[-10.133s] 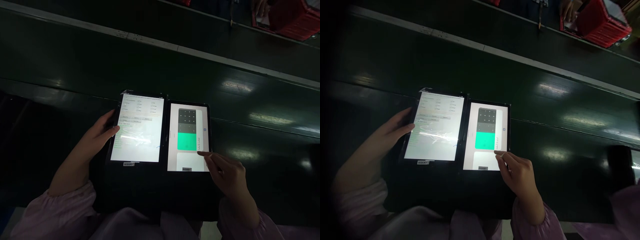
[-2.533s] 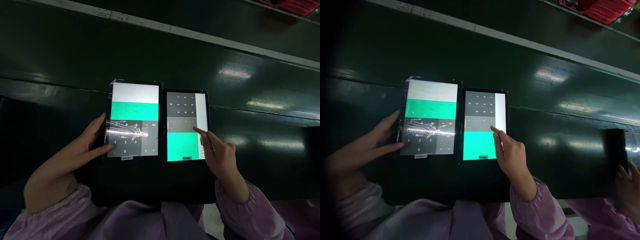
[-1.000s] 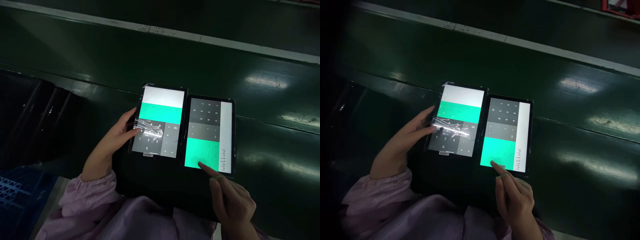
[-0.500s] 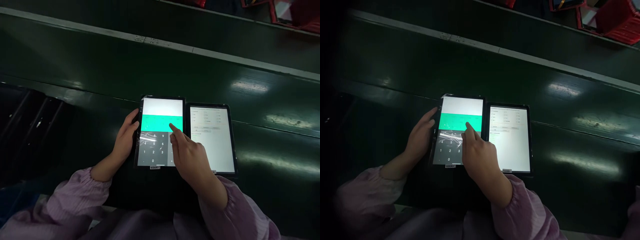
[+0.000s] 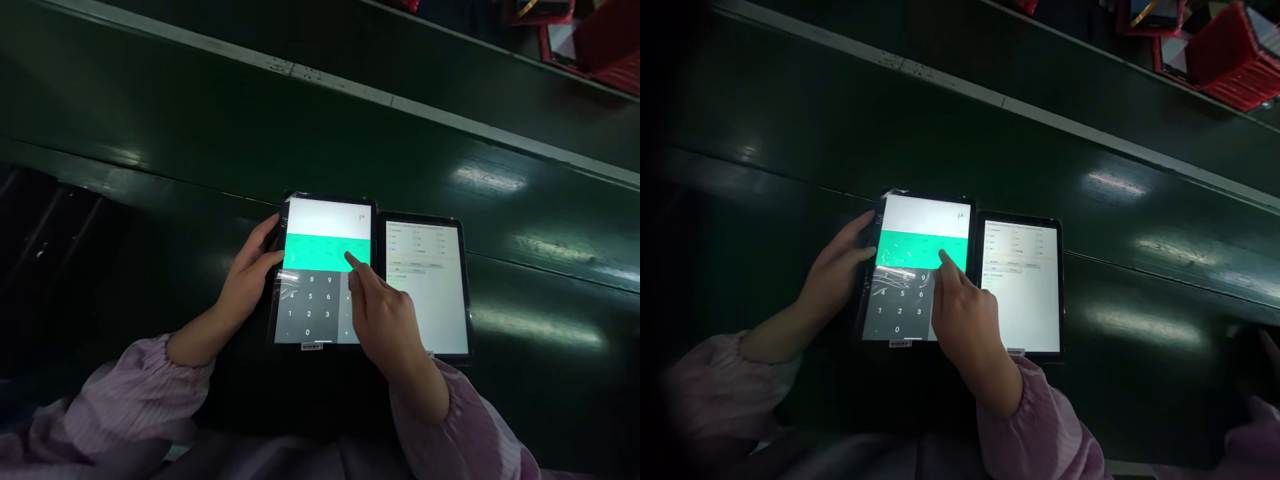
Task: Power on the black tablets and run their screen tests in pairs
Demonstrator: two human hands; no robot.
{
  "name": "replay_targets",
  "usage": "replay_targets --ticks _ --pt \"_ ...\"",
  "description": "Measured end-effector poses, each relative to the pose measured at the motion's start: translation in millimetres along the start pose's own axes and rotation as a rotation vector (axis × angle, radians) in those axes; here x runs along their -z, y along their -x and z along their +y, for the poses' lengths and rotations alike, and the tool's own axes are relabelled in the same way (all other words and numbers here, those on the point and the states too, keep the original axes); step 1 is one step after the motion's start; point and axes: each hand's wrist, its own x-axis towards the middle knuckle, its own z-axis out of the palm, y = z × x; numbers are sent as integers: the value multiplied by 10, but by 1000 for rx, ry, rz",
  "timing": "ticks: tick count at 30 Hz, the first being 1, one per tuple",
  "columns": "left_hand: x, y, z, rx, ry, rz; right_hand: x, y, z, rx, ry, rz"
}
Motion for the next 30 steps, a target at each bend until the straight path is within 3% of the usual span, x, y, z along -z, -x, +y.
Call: replay_targets --ticks 6,10,16,21,25,30 --pt "69 -33 -45 -13 51 -125 50 53 -23 41 -91 48" --pt "158 -74 -140 -35 52 -244 0 122 -182 171 -205 -56" --pt "255 -94 -229 -127 -137 -360 -128 144 -286 222 -105 -64" --pt "297 -109 -205 -124 -231 -409 -102 219 -317 245 -216 -48" --pt "291 -107 -183 -79 -159 -419 -51 277 -295 215 -236 -63" --pt "245 -82 -180 -61 -63 -345 71 191 -150 45 -160 -20"
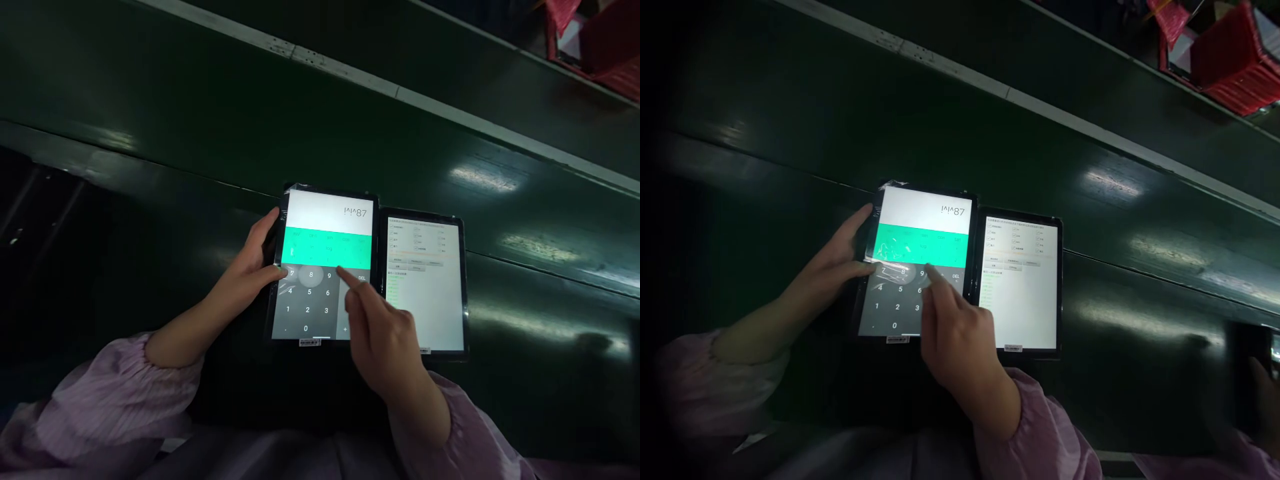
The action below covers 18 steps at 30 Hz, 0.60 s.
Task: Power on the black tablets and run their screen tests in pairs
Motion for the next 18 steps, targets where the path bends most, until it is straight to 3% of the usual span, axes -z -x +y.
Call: replay_targets --ticks 6,13,18 --pt "-15 4 -11 -28 12 35 87 -163 160 -126 72 113" --pt "-38 6 13 -13 32 39 -5 -211 126 -96 34 -12" --pt "-36 10 32 -8 48 48 6 -215 149 -113 56 33"
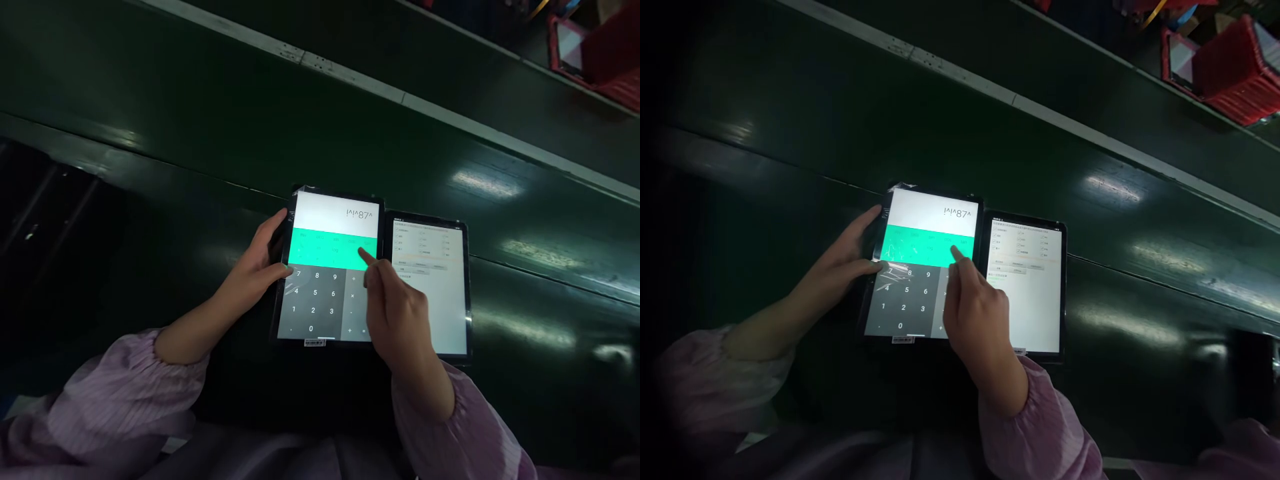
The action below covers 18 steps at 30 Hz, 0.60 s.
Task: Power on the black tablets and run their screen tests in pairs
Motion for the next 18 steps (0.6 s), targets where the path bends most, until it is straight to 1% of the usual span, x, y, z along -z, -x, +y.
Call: replay_targets --ticks 3,7,8,9,11,14,18 --pt "0 4 10 20 8 -7 5 -2 13 -44 2 35" --pt "-26 4 -4 -9 4 29 -38 6 -8 39 12 -50" --pt "-33 3 -10 -23 0 39 -38 16 -7 51 18 -59" --pt "-39 2 -15 -32 -1 46 -26 32 1 57 13 -43" --pt "-46 0 -21 -28 4 47 38 86 46 55 -29 48" --pt "-48 -2 -16 -16 24 57 211 209 186 16 -66 218" --pt "-52 4 9 -15 32 66 456 388 482 -147 -50 447"
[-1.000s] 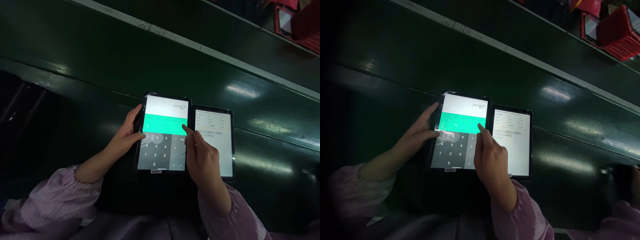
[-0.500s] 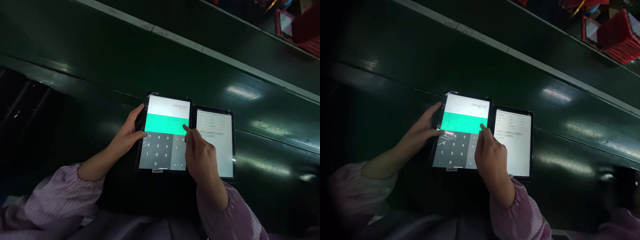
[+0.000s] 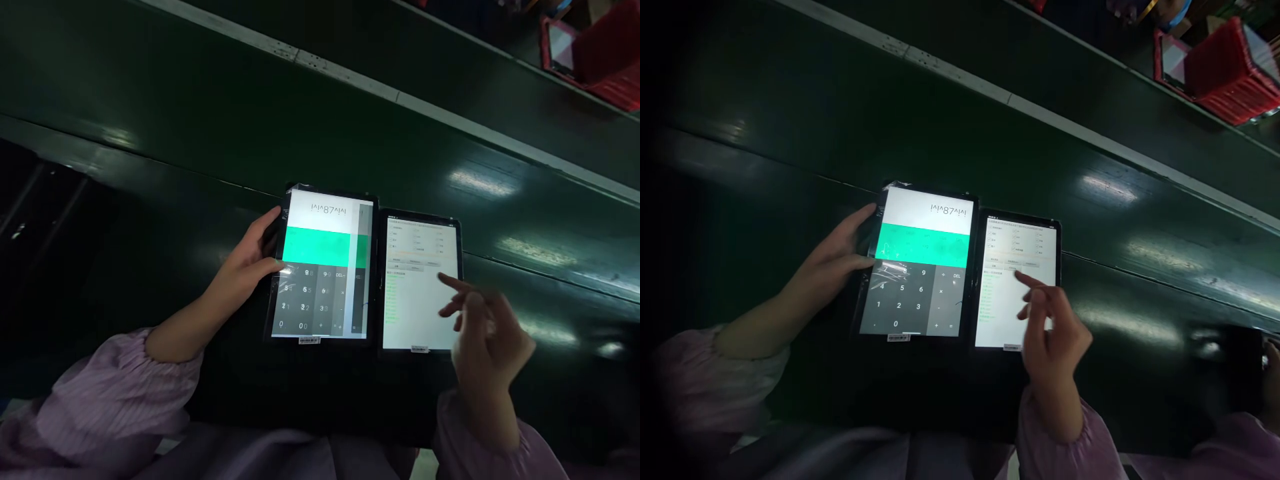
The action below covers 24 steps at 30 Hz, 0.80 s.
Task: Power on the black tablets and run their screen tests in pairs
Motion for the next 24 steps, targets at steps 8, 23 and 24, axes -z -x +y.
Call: replay_targets --ticks 8,23,24 --pt "6 -63 21 -11 127 10 317 182 773 -342 242 79" --pt "235 505 -237 44 -129 -83 529 691 700 -146 222 -420" --pt "226 604 -249 45 -151 -76 508 705 705 -112 242 -409"
